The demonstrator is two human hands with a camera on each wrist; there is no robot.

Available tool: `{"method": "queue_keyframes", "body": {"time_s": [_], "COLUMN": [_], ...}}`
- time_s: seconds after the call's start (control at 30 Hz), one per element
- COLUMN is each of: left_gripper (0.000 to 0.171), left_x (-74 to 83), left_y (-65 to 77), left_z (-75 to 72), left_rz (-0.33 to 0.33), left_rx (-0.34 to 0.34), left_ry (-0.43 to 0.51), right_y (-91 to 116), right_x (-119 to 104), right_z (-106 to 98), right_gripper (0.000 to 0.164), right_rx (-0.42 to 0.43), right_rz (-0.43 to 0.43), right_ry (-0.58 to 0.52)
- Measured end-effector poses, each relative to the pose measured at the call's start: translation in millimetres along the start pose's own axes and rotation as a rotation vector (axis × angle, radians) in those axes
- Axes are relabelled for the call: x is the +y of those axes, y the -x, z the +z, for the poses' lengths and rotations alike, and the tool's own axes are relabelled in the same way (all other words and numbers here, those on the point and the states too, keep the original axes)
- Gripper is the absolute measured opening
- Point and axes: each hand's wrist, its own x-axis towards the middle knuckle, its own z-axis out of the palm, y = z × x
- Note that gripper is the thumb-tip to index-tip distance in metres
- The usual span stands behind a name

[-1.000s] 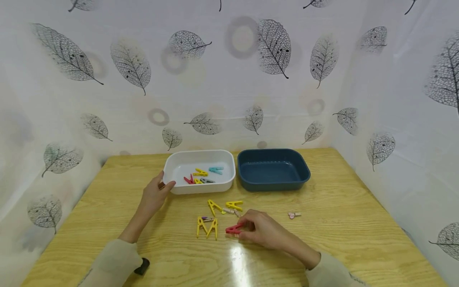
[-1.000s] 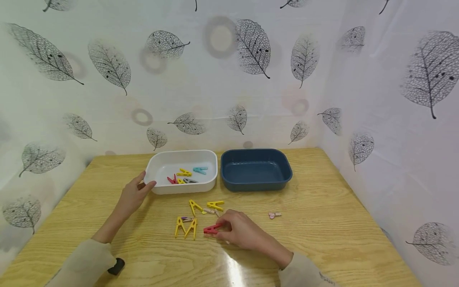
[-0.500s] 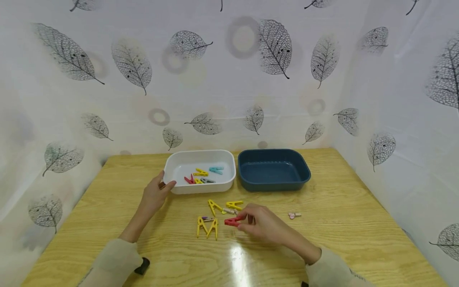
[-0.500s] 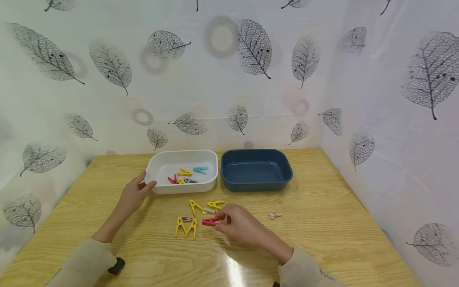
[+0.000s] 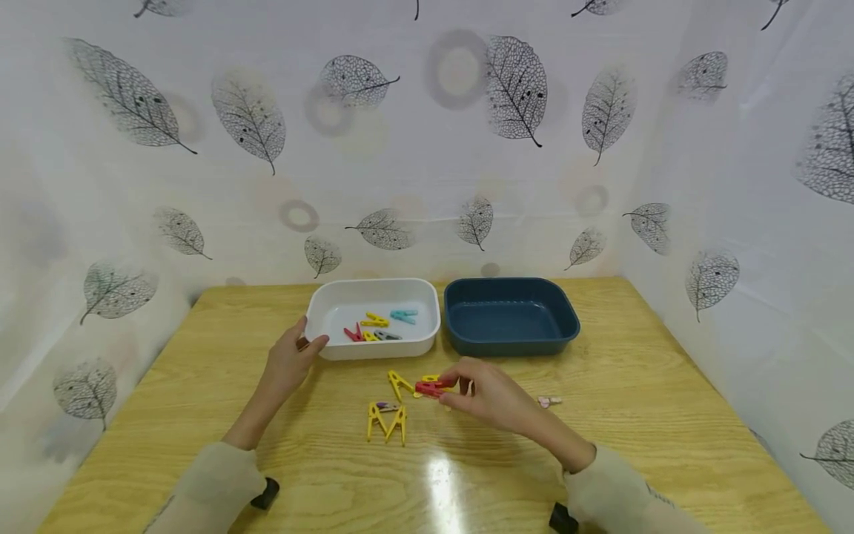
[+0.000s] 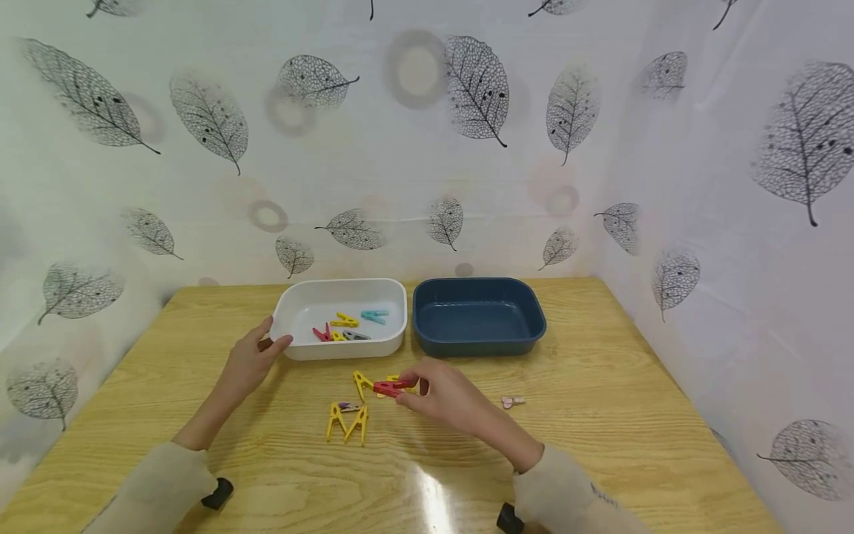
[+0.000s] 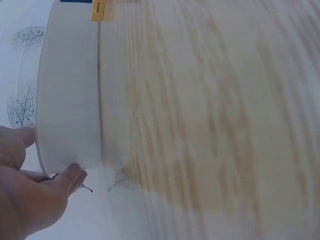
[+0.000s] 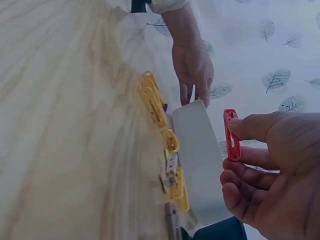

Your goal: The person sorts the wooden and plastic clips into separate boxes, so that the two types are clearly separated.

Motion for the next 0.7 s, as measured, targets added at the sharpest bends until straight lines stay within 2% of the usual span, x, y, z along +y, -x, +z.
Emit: {"method": "queue_keyframes", "body": {"time_s": [0.23, 0.7], "left_gripper": [0.071, 0.072], "left_x": [-1.6, 2.0], "left_y": [-0.1, 1.3], "left_z": [0.4, -0.6], "left_rz": [0.016, -0.007], "left_rx": [0.005, -0.003], "left_ry": [0.017, 0.015], "right_y": [-10.8, -32.0], "right_x": [-2.9, -10.4], "right_z": [-9.1, -19.9], "right_gripper": [0.022, 0.021], "right_rx": [0.044, 0.080], "right_rz": [-0.046, -0.043], "right_ry": [0.009, 0.030]}}
